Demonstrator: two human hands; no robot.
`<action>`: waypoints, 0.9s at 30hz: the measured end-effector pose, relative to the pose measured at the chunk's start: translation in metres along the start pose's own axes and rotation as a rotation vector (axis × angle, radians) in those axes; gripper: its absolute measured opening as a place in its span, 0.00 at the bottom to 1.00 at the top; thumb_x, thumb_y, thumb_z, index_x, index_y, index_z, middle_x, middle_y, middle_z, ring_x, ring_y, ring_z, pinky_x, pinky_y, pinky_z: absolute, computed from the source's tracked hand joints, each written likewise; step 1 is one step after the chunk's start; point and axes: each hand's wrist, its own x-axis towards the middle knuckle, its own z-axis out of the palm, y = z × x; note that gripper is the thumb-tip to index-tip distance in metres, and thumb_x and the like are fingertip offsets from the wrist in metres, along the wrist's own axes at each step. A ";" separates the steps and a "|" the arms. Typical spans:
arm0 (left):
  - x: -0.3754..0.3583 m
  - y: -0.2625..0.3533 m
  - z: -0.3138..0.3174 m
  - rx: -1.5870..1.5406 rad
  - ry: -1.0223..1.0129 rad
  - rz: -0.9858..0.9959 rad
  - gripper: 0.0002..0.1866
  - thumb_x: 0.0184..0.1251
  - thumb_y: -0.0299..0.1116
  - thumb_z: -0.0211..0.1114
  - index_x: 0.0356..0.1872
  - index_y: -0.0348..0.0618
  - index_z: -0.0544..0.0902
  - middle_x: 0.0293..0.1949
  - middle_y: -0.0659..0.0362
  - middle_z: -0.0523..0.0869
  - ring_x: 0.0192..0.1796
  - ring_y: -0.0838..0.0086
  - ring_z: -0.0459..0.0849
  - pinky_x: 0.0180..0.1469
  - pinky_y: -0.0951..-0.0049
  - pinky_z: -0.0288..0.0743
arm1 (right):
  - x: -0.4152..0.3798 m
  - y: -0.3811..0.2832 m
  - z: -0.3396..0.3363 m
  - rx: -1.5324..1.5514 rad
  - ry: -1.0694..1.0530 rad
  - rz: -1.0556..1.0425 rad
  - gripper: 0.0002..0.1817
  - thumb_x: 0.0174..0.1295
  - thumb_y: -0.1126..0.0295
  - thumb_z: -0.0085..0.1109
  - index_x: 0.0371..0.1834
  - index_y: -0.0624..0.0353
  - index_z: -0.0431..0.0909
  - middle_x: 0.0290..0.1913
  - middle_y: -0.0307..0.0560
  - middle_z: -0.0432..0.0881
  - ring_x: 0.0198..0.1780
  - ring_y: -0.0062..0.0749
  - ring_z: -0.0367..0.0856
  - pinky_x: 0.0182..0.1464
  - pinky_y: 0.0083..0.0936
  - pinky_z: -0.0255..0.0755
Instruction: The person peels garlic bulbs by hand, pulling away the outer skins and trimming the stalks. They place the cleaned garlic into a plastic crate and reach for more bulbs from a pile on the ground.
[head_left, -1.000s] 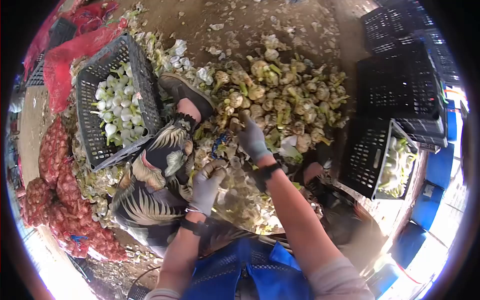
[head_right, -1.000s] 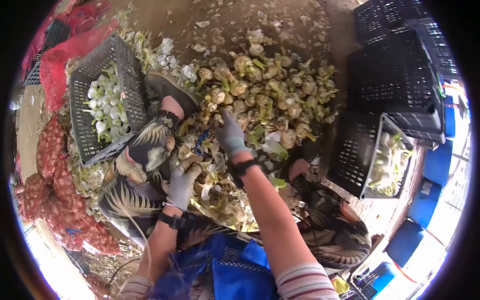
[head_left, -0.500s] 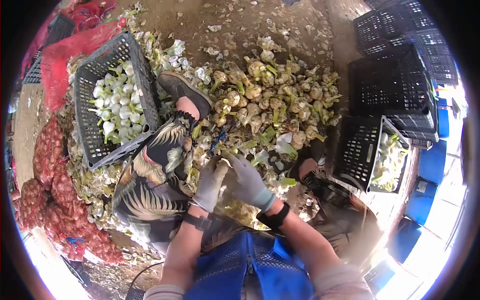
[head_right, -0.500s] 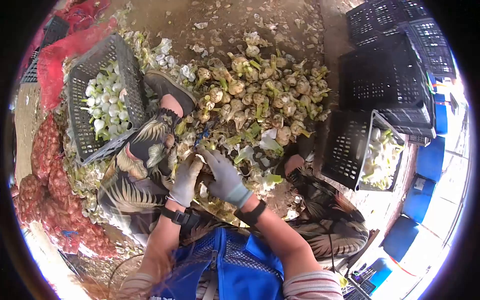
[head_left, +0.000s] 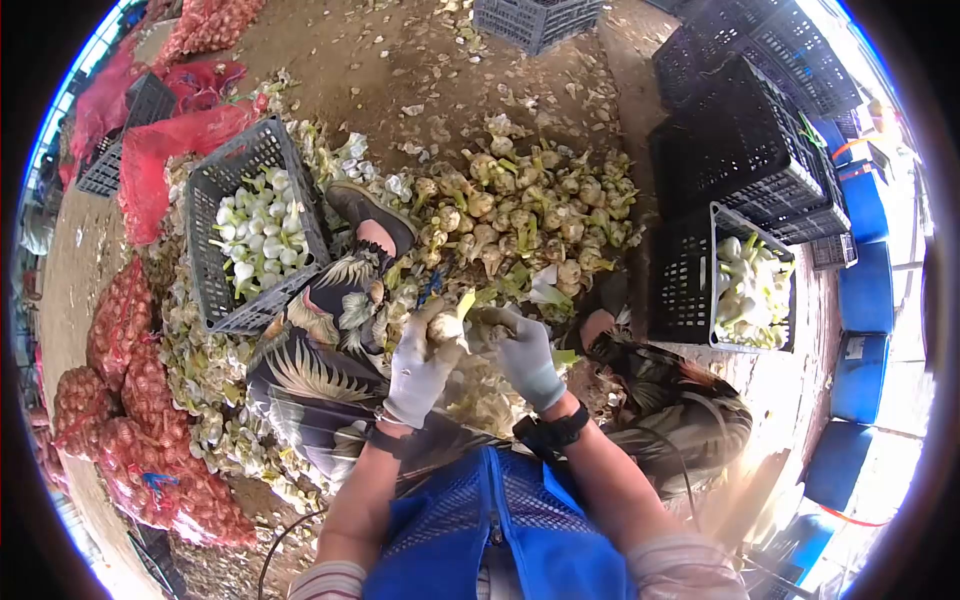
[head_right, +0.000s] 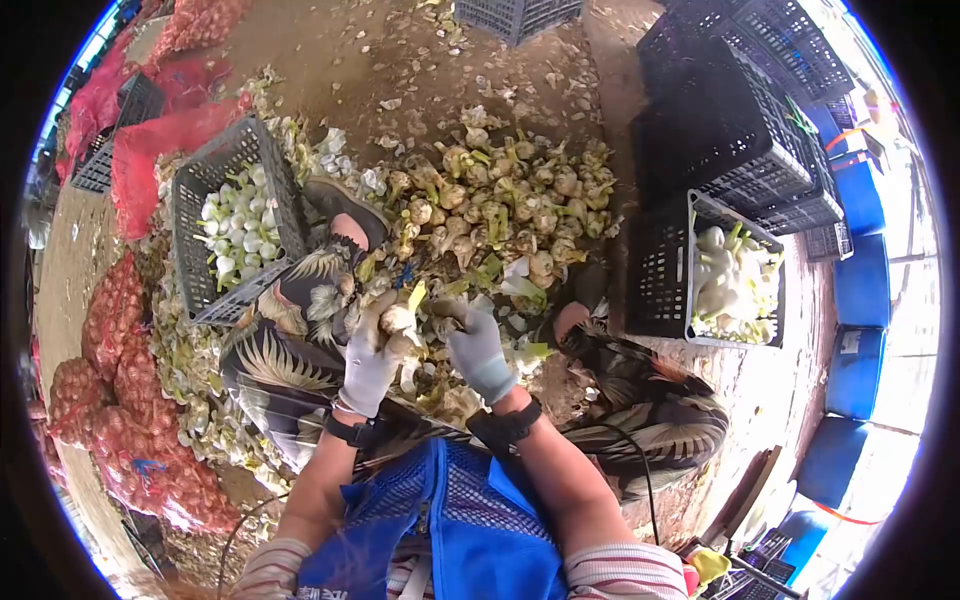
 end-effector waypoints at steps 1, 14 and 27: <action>-0.001 0.002 0.000 -0.023 -0.003 -0.001 0.30 0.63 0.29 0.68 0.66 0.35 0.70 0.54 0.53 0.77 0.56 0.70 0.77 0.60 0.71 0.73 | -0.003 0.001 -0.004 0.059 -0.017 -0.068 0.18 0.63 0.82 0.46 0.53 0.72 0.80 0.42 0.46 0.88 0.45 0.21 0.81 0.49 0.23 0.76; -0.005 0.016 0.010 0.213 0.007 0.188 0.26 0.66 0.33 0.64 0.64 0.38 0.73 0.50 0.54 0.82 0.46 0.70 0.82 0.47 0.73 0.78 | -0.013 0.008 -0.008 0.084 0.062 -0.125 0.24 0.56 0.82 0.49 0.58 0.65 0.79 0.40 0.57 0.87 0.42 0.26 0.83 0.48 0.25 0.76; -0.006 0.020 0.024 -0.156 -0.129 -0.020 0.26 0.72 0.36 0.62 0.66 0.34 0.70 0.52 0.58 0.80 0.51 0.76 0.78 0.57 0.75 0.73 | -0.024 -0.008 -0.022 0.241 0.040 0.013 0.11 0.69 0.76 0.54 0.50 0.66 0.82 0.33 0.36 0.82 0.31 0.17 0.76 0.34 0.17 0.71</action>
